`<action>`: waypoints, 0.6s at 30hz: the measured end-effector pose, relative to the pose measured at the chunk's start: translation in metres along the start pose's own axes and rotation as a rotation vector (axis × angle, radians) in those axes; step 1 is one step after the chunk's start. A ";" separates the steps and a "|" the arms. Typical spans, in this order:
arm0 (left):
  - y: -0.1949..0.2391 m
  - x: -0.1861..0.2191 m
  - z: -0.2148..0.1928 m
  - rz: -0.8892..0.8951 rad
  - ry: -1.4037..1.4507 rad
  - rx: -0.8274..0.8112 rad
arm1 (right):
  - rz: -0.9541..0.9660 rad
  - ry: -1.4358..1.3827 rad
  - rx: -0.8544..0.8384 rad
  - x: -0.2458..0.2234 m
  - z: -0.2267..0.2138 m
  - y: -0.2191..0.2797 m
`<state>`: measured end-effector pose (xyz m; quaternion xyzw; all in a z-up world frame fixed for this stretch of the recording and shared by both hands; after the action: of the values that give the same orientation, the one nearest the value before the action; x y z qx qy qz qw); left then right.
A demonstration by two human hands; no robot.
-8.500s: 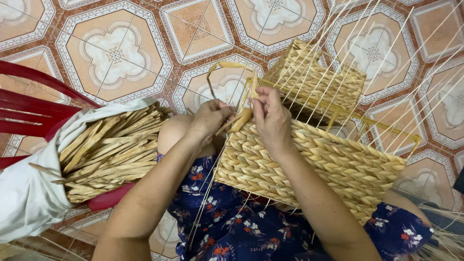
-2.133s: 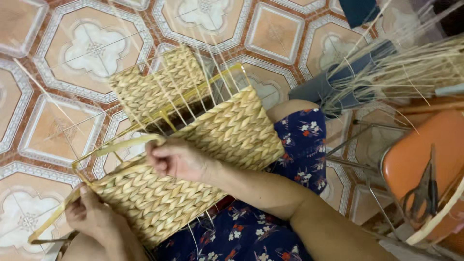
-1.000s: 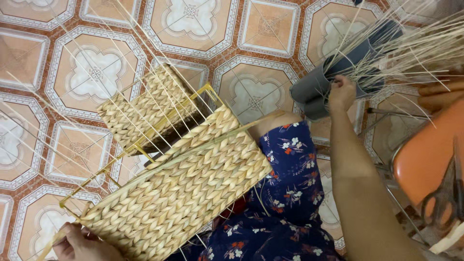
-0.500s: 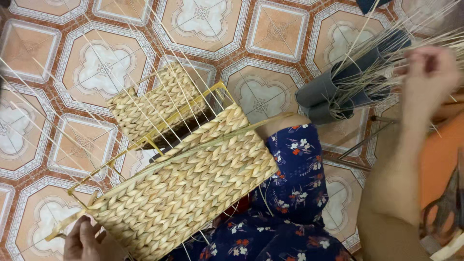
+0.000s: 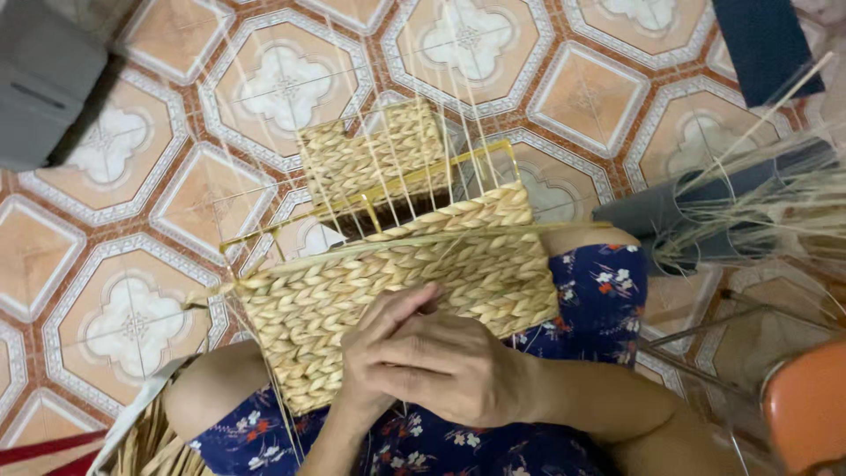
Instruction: The person weaves a rectangular basket by hand, interlacing dried palm strips through a vertical wire frame. They repeatedly pull new strips through the weave, tighten them, and adjust the basket's position to continue building the sides.
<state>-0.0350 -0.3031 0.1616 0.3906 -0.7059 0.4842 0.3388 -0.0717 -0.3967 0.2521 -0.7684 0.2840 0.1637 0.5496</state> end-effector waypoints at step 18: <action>0.074 -0.093 -0.090 -0.715 0.486 0.381 | 1.055 -0.455 -0.278 0.135 0.080 0.120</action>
<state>-0.0482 -0.1805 0.0777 0.5397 -0.3258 0.5356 0.5619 -0.0344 -0.3844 0.0583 -0.5338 0.4784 0.6114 0.3351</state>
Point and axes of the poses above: each hand's wrist, its own y-axis away from the middle knuckle, its own z-axis out of the palm, x = y × z, the point moved 9 cm from there along -y, towards the middle knuckle, and after that the axes turned 12 degrees about x, right-handed, at the moved point
